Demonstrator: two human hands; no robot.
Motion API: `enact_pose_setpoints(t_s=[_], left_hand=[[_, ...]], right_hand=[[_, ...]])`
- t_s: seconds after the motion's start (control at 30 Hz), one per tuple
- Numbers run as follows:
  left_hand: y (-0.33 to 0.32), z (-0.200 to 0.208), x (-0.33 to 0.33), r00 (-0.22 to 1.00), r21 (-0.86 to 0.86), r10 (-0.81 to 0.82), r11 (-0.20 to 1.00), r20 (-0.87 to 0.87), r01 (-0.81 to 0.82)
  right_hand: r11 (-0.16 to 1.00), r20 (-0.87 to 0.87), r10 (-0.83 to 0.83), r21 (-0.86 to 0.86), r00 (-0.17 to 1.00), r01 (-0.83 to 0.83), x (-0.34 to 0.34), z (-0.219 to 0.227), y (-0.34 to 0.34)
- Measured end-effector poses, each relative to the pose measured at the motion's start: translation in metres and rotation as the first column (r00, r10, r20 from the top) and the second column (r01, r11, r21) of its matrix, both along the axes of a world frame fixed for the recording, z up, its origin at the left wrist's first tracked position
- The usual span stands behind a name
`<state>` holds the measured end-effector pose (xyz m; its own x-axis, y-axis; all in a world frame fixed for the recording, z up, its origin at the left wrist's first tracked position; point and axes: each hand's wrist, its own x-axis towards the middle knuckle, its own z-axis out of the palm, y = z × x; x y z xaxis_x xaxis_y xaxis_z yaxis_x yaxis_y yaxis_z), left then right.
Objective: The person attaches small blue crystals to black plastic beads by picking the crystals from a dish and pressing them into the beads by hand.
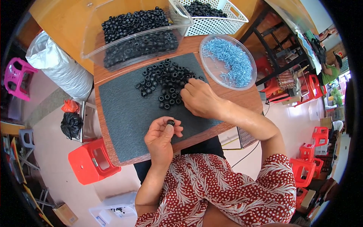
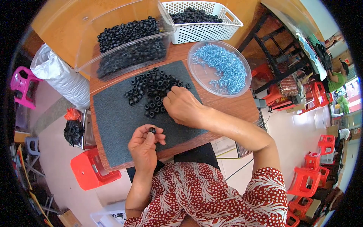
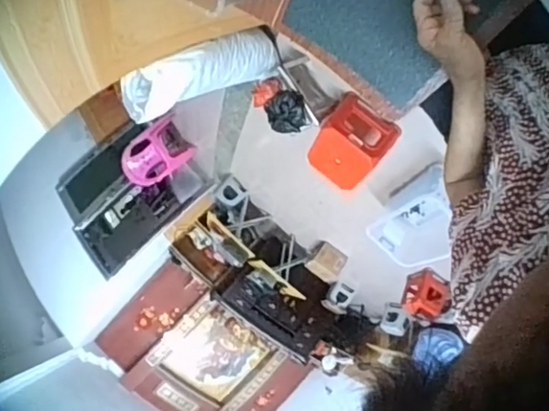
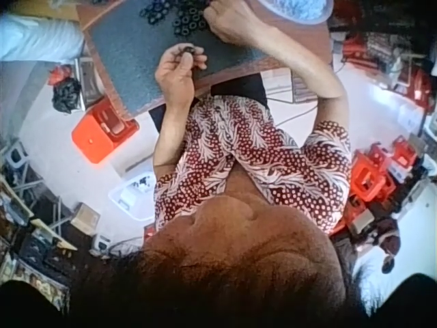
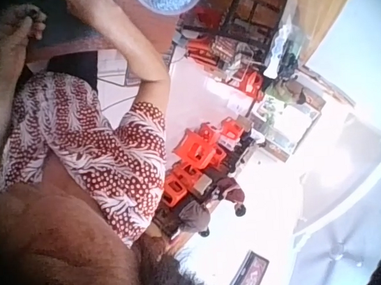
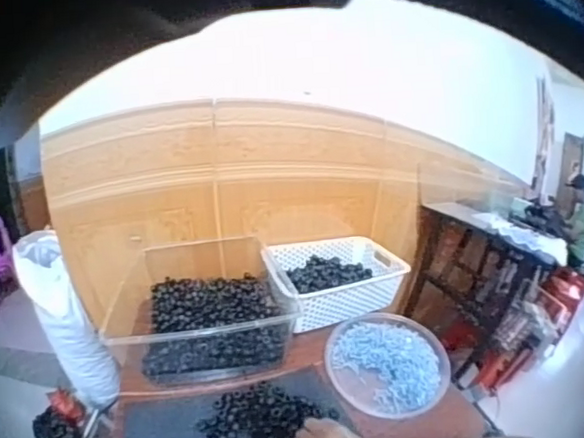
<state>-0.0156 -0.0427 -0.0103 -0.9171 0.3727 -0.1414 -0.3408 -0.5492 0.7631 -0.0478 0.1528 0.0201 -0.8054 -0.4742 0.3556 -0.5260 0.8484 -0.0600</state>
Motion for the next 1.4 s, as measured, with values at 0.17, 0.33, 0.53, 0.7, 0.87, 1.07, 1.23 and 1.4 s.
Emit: enact_pose_setpoints(t_s=[0.17, 0.33, 0.53, 0.7, 0.87, 1.07, 1.23, 1.4], left_hand=[[0.0, 0.0, 0.001, 1.0, 0.013, -0.004, 1.0, 0.02, 0.004], [0.0, 0.0, 0.0, 1.0, -0.002, -0.009, 1.0, 0.003, 0.009], [0.001, 0.0, 0.0, 1.0, -0.042, -0.008, 0.999, -0.025, 0.007], [0.001, 0.001, 0.0, 1.0, -0.042, -0.009, 0.999, -0.027, 0.007], [0.001, 0.0, 0.001, 0.999, -0.047, -0.004, 0.999, -0.034, 0.002], [0.001, 0.002, 0.002, 0.999, -0.049, -0.014, 0.999, -0.045, 0.011], [0.009, 0.011, 0.006, 0.999, -0.045, -0.025, 0.999, 0.042, 0.027], [0.022, 0.015, 0.012, 0.994, 0.014, -0.001, 1.0, 0.108, -0.001]], right_hand=[[0.993, 0.089, -0.057, -0.096, 0.994, 0.066, 0.027, -0.001, 0.004], [0.896, 0.142, -0.236, -0.352, 0.961, 0.272, 0.038, 0.005, 0.018], [0.922, 0.039, -0.249, -0.296, 0.968, 0.249, 0.036, 0.0, 0.007], [0.971, 0.044, -0.205, -0.114, 0.978, 0.209, 0.036, -0.003, -0.005], [0.981, 0.028, -0.179, -0.076, 0.983, 0.181, 0.04, -0.008, -0.01], [0.915, 0.122, -0.164, -0.352, 0.979, 0.197, 0.053, -0.004, -0.004], [0.638, 0.216, -0.077, -0.739, 0.973, 0.215, 0.064, 0.007, -0.019], [0.515, 0.185, -0.143, -0.825, 0.972, 0.233, 0.072, -0.002, -0.044]])
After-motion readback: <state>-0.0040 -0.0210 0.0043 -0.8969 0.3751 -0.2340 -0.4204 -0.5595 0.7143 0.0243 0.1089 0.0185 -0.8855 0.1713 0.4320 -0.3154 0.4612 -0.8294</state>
